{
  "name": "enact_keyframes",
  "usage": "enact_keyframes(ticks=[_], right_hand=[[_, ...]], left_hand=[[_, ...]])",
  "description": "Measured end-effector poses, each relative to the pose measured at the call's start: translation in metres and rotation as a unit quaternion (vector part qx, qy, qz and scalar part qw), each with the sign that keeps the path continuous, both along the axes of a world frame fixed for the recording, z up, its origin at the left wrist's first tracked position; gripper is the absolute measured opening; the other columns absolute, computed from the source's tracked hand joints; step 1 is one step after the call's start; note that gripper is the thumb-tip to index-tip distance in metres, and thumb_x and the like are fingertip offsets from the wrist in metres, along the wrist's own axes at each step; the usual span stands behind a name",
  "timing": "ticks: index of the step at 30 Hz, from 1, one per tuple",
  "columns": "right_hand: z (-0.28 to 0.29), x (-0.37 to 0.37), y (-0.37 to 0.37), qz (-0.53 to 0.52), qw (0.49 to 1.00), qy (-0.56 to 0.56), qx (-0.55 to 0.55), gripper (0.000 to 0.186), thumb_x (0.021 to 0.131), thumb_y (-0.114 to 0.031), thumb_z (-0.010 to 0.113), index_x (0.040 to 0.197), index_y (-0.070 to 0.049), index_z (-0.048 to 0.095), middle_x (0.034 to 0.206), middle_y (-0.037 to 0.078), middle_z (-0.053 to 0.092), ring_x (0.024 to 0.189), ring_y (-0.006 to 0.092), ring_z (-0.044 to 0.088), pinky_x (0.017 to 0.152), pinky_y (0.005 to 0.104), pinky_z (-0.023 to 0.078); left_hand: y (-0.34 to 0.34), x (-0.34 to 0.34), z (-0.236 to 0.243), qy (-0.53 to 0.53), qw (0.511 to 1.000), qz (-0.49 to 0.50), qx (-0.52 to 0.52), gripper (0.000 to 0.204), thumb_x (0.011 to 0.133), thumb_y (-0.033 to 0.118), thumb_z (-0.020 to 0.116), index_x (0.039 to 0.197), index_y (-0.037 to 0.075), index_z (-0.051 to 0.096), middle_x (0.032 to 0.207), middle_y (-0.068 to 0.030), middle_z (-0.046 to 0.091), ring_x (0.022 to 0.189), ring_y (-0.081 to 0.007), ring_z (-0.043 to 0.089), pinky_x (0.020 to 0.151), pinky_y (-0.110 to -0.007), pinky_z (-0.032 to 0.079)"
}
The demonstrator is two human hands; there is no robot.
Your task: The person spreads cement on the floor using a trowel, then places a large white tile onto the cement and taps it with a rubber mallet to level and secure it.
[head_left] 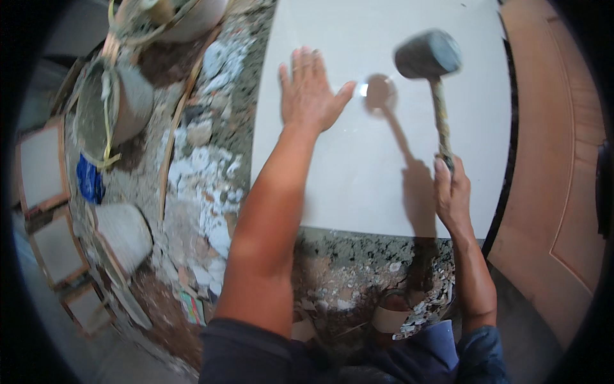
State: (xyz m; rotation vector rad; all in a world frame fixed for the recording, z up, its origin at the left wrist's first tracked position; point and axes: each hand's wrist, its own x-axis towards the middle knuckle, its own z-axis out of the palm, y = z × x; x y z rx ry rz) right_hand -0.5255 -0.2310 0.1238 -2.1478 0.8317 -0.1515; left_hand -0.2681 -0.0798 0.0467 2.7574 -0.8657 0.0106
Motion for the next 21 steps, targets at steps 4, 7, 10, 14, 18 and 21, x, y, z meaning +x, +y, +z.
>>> enact_keyframes(ticks=[4,7,10,14,18,21], right_hand=[[-0.009,-0.053,0.015,-0.03,0.994,0.057,0.084,0.028,0.101,-0.027,0.051,0.108,0.0,0.056,0.066,-0.002,0.049,0.06,0.0092,0.046,0.055,0.0281,0.04],[-0.006,-0.07,0.021,-0.039,0.989,0.078,0.122,0.029,0.102,-0.028,0.05,0.107,-0.001,0.056,0.065,-0.004,0.044,0.058,0.0063,0.041,0.051,0.0254,0.034],[0.01,-0.072,0.024,0.004,0.993,0.027,0.114,0.028,0.102,-0.029,0.049,0.107,-0.002,0.056,0.063,-0.005,0.042,0.056,0.0041,0.039,0.049,0.0236,0.032],[0.027,-0.067,0.027,0.019,0.994,-0.043,0.097,0.029,0.103,-0.028,0.047,0.112,-0.002,0.055,0.065,-0.005,0.044,0.054,0.0031,0.04,0.047,0.0221,0.034],[0.013,-0.059,0.031,0.015,0.997,-0.037,0.074,0.031,0.103,-0.029,0.047,0.115,-0.001,0.055,0.068,-0.003,0.047,0.056,0.0056,0.043,0.049,0.0236,0.037],[-0.005,-0.056,0.031,0.05,0.993,0.103,0.009,0.036,0.103,-0.033,0.047,0.11,0.002,0.056,0.07,0.007,0.053,0.065,0.0159,0.05,0.06,0.0338,0.043]], left_hand=[[-0.001,-0.003,-0.001,-0.005,0.999,0.041,0.001,0.089,0.091,0.065,0.04,0.15,0.0,0.027,0.159,-0.0158,0.023,0.149,-0.0275,0.014,0.12,-0.05,0.006],[0.01,-0.034,0.009,-0.004,0.998,0.064,0.008,0.09,0.091,0.065,0.042,0.15,0.0,0.027,0.159,-0.0167,0.022,0.149,-0.0285,0.014,0.119,-0.05,0.006],[0.041,-0.094,0.022,0.037,0.998,0.032,0.039,0.094,0.089,0.067,0.044,0.15,-0.003,0.026,0.158,-0.02,0.02,0.149,-0.0311,0.013,0.119,-0.052,0.006],[0.075,-0.153,0.026,0.129,0.99,-0.008,0.06,0.104,0.085,0.073,0.046,0.149,-0.005,0.023,0.158,-0.024,0.018,0.149,-0.0344,0.01,0.119,-0.051,0.007],[0.077,-0.156,0.022,0.11,0.994,-0.002,0.025,0.111,0.081,0.079,0.045,0.15,-0.005,0.021,0.157,-0.0237,0.018,0.149,-0.0339,0.009,0.119,-0.05,0.007],[0.075,-0.153,0.022,0.108,0.994,-0.002,0.022,0.111,0.081,0.079,0.044,0.15,-0.005,0.021,0.157,-0.0235,0.018,0.149,-0.0339,0.008,0.12,-0.051,0.006]])
